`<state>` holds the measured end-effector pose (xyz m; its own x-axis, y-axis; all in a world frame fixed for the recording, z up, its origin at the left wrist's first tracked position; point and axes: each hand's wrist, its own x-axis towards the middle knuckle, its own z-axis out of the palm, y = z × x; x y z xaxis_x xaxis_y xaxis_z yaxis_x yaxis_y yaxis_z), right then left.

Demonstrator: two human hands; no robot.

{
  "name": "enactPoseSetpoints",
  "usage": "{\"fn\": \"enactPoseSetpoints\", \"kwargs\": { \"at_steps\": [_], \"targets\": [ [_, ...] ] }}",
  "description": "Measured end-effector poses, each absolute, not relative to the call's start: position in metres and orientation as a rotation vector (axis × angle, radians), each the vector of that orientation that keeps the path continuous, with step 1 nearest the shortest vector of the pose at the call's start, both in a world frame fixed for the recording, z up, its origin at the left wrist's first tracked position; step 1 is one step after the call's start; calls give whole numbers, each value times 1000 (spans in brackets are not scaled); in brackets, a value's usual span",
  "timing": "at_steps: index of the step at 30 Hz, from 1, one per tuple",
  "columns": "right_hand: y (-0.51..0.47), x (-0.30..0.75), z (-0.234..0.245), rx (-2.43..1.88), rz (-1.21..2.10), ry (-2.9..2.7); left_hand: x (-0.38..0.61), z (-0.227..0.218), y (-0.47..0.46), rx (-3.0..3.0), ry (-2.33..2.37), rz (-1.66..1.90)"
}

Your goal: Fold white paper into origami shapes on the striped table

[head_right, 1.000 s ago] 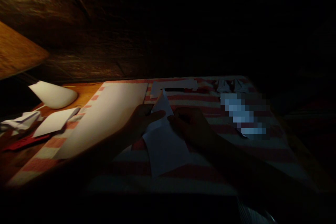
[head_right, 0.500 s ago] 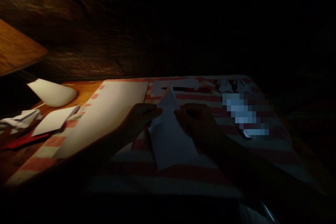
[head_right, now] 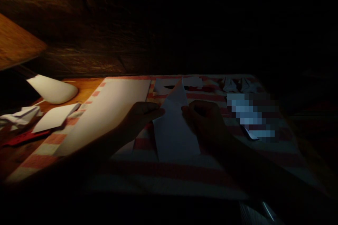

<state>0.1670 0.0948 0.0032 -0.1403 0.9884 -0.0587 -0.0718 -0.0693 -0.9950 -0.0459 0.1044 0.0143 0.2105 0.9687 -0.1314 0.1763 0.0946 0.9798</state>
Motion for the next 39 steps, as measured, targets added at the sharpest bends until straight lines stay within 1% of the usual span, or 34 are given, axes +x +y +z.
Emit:
{"fn": "enactPoseSetpoints", "kwargs": {
  "at_steps": [10,20,29,39],
  "targets": [
    [99,172,1,-1115,1396,-1200,-48,8,107,1210,1249,861],
    [99,169,5,-1040,1492,-1109,-49,14,106,1314,1231,944],
    [100,169,4,-1060,1442,-1150,-50,13,108,1343,1229,914],
    [98,169,5,-1078,1390,-1130,-54,9,110,1496,1276,770]
  ]
}}
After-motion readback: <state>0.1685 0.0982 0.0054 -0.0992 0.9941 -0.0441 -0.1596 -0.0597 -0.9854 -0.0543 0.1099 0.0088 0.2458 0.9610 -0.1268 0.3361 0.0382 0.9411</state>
